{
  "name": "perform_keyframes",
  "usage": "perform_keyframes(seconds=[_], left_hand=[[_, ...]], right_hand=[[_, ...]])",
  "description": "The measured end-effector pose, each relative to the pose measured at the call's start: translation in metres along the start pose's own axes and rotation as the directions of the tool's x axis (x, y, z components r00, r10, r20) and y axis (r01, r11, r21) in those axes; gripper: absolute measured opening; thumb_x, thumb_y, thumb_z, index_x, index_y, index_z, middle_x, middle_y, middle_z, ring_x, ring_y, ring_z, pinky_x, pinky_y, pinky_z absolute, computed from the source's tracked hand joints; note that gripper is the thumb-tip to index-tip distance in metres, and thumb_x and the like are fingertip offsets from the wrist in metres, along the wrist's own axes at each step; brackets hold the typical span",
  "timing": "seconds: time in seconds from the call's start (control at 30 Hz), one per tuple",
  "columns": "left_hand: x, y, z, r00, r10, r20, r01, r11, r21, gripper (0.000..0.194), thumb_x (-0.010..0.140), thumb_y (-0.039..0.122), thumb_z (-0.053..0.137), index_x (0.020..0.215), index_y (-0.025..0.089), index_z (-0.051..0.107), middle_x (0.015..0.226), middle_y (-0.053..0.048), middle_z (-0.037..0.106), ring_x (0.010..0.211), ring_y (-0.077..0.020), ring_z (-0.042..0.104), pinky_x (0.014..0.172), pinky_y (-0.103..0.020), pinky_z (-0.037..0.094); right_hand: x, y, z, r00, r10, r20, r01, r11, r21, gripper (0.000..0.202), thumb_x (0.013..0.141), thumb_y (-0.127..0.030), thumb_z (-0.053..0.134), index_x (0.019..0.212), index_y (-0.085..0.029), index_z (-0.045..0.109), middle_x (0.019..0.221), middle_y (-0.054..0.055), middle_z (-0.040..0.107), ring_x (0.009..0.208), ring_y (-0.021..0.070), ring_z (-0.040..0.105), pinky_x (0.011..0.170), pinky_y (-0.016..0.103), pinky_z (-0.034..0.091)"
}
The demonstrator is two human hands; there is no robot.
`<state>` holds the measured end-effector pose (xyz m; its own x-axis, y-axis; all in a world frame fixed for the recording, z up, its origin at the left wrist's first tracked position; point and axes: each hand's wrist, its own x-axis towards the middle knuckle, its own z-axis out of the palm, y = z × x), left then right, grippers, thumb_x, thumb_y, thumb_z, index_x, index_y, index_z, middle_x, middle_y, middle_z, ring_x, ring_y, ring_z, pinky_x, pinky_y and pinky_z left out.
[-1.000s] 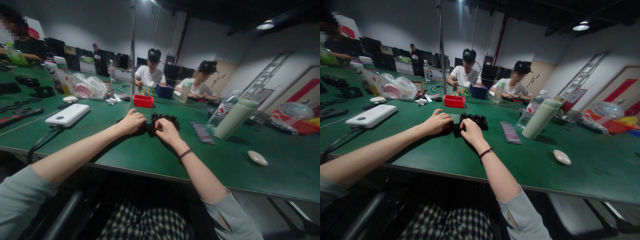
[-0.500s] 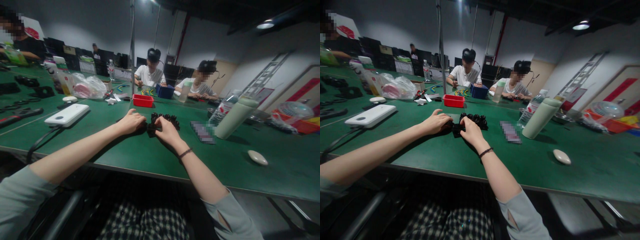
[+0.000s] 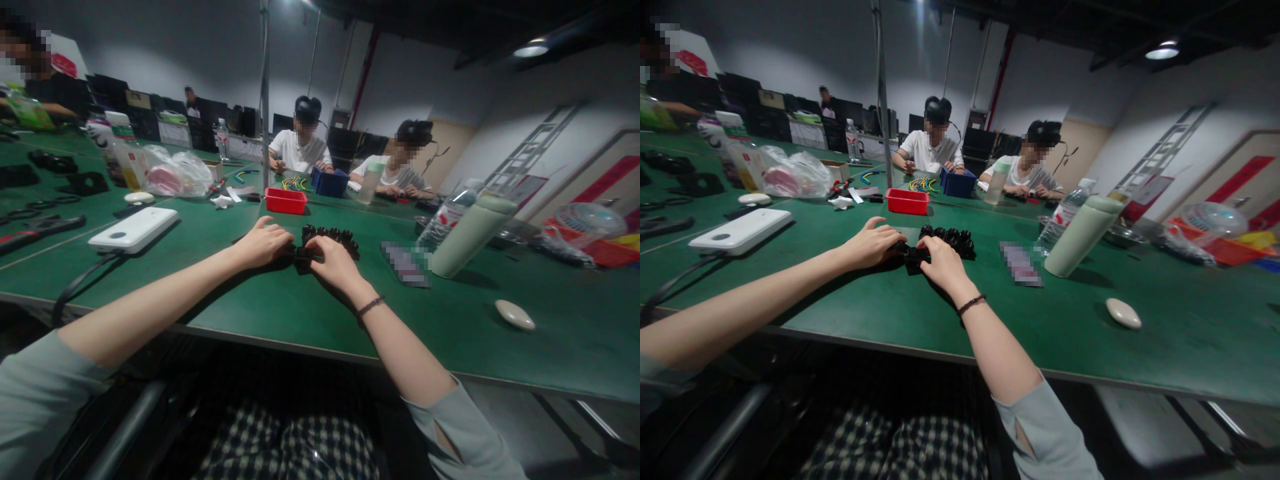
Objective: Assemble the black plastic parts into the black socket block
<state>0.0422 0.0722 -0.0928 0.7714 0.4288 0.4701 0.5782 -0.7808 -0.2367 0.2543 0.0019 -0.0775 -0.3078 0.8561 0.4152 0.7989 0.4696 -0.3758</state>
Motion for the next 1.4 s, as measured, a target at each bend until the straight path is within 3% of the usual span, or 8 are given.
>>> perform_keyframes(seconds=[0.9,1.4], left_hand=[[0.0007,0.0028,-0.0066,0.998,0.041,-0.046,-0.04,0.999,0.03,0.027,0.092,0.028,0.047,0.11,0.016,0.063,0.101,-0.011,0.073,0.095,-0.0253,0.065,0.104,-0.048,0.032],[0.0003,-0.0006,-0.0042,0.983,0.114,-0.147,-0.104,0.992,0.071,0.025,0.093,0.031,0.05,0.106,0.015,0.064,0.094,-0.01,0.073,0.089,-0.0237,0.066,0.101,-0.045,0.038]], right_hand=[[-0.0004,-0.0046,-0.0018,0.999,0.046,-0.016,-0.045,0.997,0.062,0.029,0.078,-0.006,0.062,0.101,-0.023,0.059,0.099,0.004,0.074,0.096,0.0204,0.07,0.088,0.037,0.054],[-0.0002,-0.0027,-0.0004,0.999,0.016,-0.046,-0.013,0.997,0.074,0.027,0.079,-0.008,0.062,0.101,-0.021,0.059,0.098,0.005,0.073,0.095,0.0207,0.07,0.087,0.036,0.055]])
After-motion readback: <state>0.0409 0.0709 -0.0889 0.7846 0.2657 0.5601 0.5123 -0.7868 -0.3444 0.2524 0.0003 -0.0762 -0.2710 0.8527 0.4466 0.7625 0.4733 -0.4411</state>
